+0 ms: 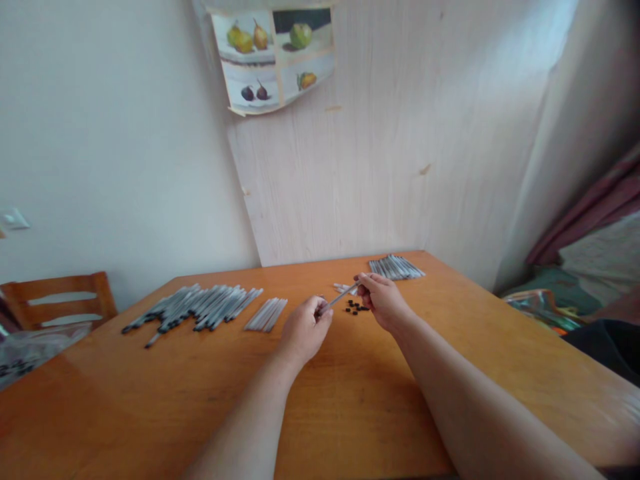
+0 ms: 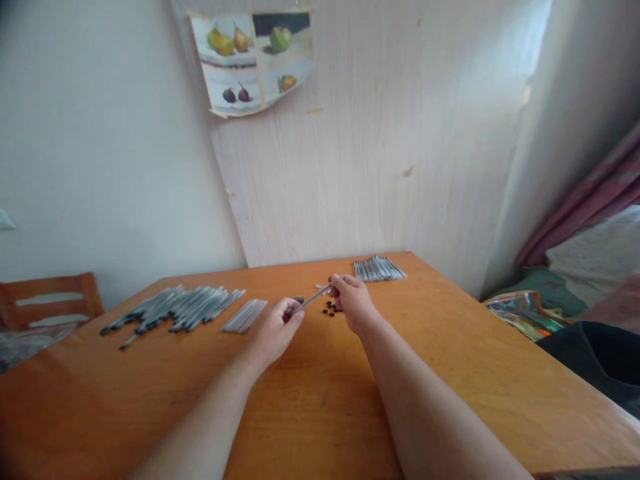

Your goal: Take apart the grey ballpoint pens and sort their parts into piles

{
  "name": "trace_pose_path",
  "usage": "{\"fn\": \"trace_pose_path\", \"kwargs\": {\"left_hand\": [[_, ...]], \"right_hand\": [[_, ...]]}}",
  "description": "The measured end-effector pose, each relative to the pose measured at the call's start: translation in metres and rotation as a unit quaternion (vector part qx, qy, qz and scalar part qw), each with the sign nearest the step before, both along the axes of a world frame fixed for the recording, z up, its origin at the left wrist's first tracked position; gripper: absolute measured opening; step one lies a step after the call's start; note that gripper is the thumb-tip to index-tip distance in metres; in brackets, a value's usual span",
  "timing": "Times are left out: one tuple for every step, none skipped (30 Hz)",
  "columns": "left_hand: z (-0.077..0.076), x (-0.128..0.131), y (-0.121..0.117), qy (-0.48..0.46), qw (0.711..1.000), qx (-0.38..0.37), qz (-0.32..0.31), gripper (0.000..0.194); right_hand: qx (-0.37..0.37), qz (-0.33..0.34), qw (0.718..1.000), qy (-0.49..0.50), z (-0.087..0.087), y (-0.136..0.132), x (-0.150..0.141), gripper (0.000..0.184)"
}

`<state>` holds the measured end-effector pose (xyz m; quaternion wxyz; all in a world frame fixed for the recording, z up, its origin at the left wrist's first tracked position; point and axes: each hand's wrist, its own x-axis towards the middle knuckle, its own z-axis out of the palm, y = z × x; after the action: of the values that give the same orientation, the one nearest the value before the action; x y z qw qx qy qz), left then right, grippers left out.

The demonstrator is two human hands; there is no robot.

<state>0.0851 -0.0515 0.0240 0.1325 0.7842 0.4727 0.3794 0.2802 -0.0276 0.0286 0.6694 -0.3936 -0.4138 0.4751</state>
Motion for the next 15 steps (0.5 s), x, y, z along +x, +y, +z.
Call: {"fn": "trace_pose_path", "kwargs": {"left_hand": [[0.001,0.002,-0.002,-0.002,1.000,-0.012,-0.005,0.018],[0.002,0.003,-0.003,-0.004,1.000,-0.020,-0.009,0.020],[0.002,0.005,-0.005,-0.007,1.000,-0.024,-0.013,0.022],[0.003,0.006,-0.006,-0.009,0.999,-0.026,-0.017,0.023],[0.004,0.007,-0.007,-0.009,0.999,-0.025,-0.020,0.024],[0.004,0.008,-0.007,-0.006,1.000,-0.024,-0.019,0.024],[0.005,0.008,-0.008,-0.002,1.000,-0.022,-0.016,0.024],[0.006,0.008,-0.008,0.003,1.000,-0.021,-0.011,0.025],[0.006,0.008,-0.008,0.009,1.000,-0.019,-0.006,0.025],[0.006,0.007,-0.008,0.014,1.000,-0.017,-0.001,0.026],[0.006,0.007,-0.008,0.020,1.000,-0.014,0.001,0.026],[0.006,0.007,-0.008,0.026,1.000,-0.010,0.001,0.027],[0.006,0.007,-0.008,0.032,0.999,-0.005,-0.001,0.027],[0.006,0.007,-0.008,0.037,0.999,0.000,-0.004,0.028],[0.006,0.008,-0.008,0.041,0.999,0.004,-0.007,0.028]], "right_hand": [[-0.002,0.009,1.000,-0.011,0.001,-0.001,-0.002,0.032],[-0.005,0.019,1.000,-0.020,0.002,-0.003,-0.005,0.032],[-0.006,0.030,0.999,-0.028,0.003,-0.005,-0.008,0.032],[-0.007,0.042,0.999,-0.034,0.004,-0.007,-0.010,0.031],[-0.007,0.052,0.998,-0.036,0.005,-0.009,-0.013,0.031],[-0.006,0.059,0.998,-0.034,0.005,-0.011,-0.015,0.031],[-0.006,0.065,0.997,-0.029,0.006,-0.012,-0.016,0.031],[-0.007,0.068,0.997,-0.023,0.006,-0.013,-0.018,0.032],[-0.009,0.070,0.997,-0.019,0.006,-0.014,-0.018,0.033],[-0.013,0.072,0.997,-0.017,0.005,-0.014,-0.019,0.033],[-0.017,0.074,0.997,-0.018,0.005,-0.013,-0.019,0.034],[-0.021,0.074,0.997,-0.020,0.005,-0.013,-0.019,0.034],[-0.023,0.073,0.997,-0.021,0.004,-0.013,-0.019,0.035],[-0.022,0.071,0.997,-0.021,0.004,-0.013,-0.019,0.035],[-0.020,0.068,0.997,-0.019,0.004,-0.012,-0.019,0.034]]}}
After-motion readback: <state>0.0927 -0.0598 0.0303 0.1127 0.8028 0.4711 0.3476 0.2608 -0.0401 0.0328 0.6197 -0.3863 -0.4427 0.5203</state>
